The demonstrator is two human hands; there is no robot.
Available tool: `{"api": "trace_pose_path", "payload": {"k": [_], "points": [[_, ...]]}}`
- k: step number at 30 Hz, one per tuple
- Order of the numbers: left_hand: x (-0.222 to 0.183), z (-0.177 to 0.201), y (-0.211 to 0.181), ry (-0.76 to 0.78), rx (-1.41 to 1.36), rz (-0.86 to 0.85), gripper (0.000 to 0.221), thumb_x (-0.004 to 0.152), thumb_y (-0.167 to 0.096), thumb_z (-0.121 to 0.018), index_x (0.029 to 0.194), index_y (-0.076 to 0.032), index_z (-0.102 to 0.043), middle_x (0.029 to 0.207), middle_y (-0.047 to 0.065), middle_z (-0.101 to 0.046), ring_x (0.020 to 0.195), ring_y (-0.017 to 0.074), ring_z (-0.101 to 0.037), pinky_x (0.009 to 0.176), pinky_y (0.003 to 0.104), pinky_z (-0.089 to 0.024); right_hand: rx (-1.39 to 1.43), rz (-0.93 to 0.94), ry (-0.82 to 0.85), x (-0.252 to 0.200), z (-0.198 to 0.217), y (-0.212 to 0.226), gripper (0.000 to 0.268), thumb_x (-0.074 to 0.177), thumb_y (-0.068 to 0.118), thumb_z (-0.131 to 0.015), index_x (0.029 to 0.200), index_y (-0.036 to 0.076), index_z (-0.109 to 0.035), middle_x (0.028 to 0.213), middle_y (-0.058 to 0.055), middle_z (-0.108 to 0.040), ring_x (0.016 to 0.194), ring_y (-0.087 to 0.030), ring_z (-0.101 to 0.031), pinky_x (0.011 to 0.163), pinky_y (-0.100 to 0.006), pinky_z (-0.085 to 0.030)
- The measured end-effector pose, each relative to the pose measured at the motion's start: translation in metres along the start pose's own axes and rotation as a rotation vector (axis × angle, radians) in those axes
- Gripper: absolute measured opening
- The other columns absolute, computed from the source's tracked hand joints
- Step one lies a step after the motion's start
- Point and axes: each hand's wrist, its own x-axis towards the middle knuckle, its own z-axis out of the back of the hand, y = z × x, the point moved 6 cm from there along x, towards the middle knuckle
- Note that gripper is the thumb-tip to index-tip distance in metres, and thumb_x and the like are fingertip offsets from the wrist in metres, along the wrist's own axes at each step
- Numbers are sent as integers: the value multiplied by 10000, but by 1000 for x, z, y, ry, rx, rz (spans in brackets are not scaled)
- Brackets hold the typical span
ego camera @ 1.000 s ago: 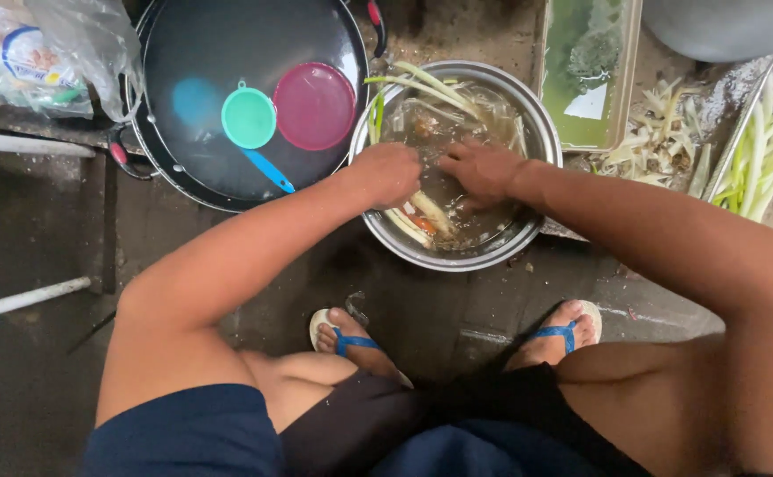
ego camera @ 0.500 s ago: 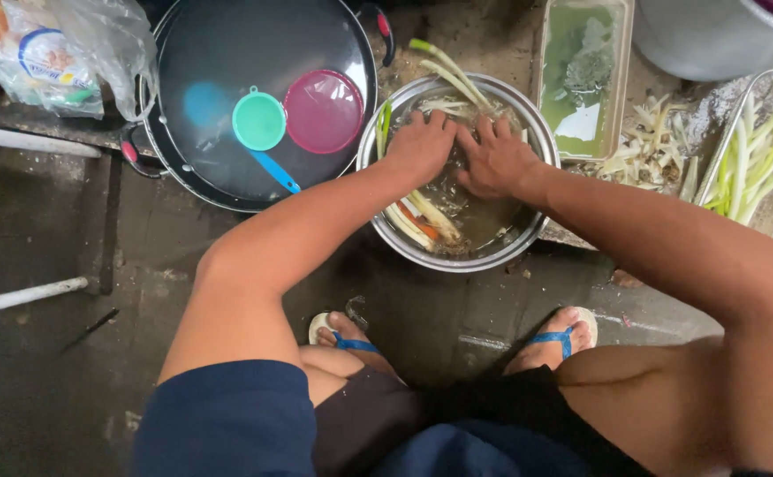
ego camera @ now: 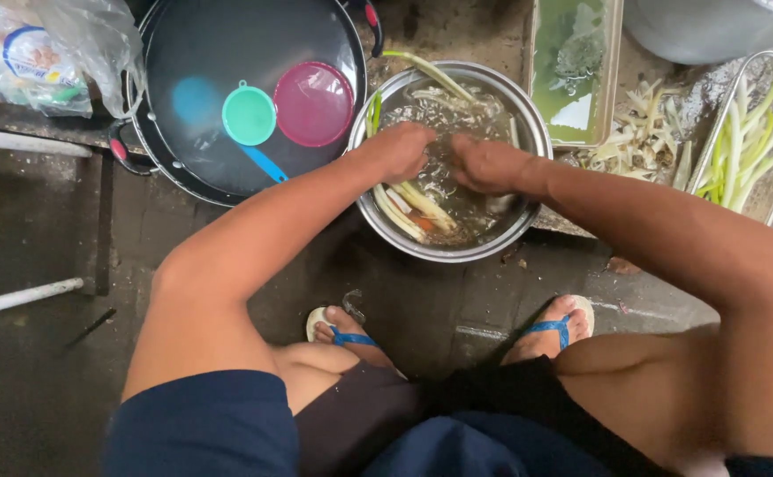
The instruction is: Washing and peeling lemongrass stalks and carrots in a bowl of water on the floor.
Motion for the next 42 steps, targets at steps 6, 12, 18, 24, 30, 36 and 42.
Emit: {"api": "trace_pose_path", "payload": {"k": [6, 12, 18, 24, 30, 36, 42], "points": [[10, -19, -2, -62, 385, 122, 332, 965, -124, -439, 1266, -13, -527, 1053, 239, -629, 964, 419, -650, 807, 510, -504, -66, -300, -29, -16, 28, 16, 671, 1048, 573, -225, 1055, 94, -696, 1027, -245, -716, 1072, -446, -651, 966, -547, -484], [13, -23, -6, -127, 1, -83, 393, 738, -53, -698, 1124, -68, -626, 1067, 264, -531, 918, 577, -612, 798, 591, -559, -473, -22, 120, 10, -18, -18, 673, 863, 319, -675, 1395, 162, -295, 1249, -222, -541, 1125, -515, -575, 962, -556, -518], [7, -22, 0, -11, 67, 180, 236, 873, -342, -678, 956, -129, -736, 865, 176, -710, 904, 391, -710, 786, 464, -574, -281, -204, 112, -16, 14, 6, 584, 991, 638, -263, 1211, 245, -634, 1088, -199, -714, 1061, -461, -654, 966, -560, -504], [-2, 29, -34, -77, 215, 252, 571, 883, -557, -602, 821, -7, -742, 752, 220, -690, 725, 380, -722, 610, 464, -584, 503, -331, 85, -21, 52, 18, 466, 991, 281, -540, 1402, 139, -373, 1302, -295, -514, 592, -325, -689, 586, -375, -626], [12, 14, -19, 58, 260, -55, 441, 819, -221, -756, 1198, -38, -624, 949, 200, -640, 881, 422, -676, 767, 503, -553, 303, -10, -173, -18, 45, -33, 840, 662, 227, -914, 1245, 13, -349, 1090, -221, -530, 963, -461, -580, 819, -544, -482], [6, 2, -49, 130, 505, -53, 223, 874, -96, -545, 882, -49, -763, 1135, 72, -649, 942, 442, -570, 749, 526, -581, -520, 78, 81, -9, -4, 7, 246, 878, 136, -559, 1123, 154, -550, 1180, -67, -536, 1018, -418, -628, 926, -541, -532], [-4, 32, -71, 38, 478, -43, 167, 888, -57, -506, 898, -80, -672, 829, 155, -697, 733, 417, -706, 558, 515, -581, -452, -23, 48, -34, 50, 47, 267, 880, 85, -618, 1146, 93, -634, 1152, -159, -596, 952, -452, -682, 778, -590, -599]]}}
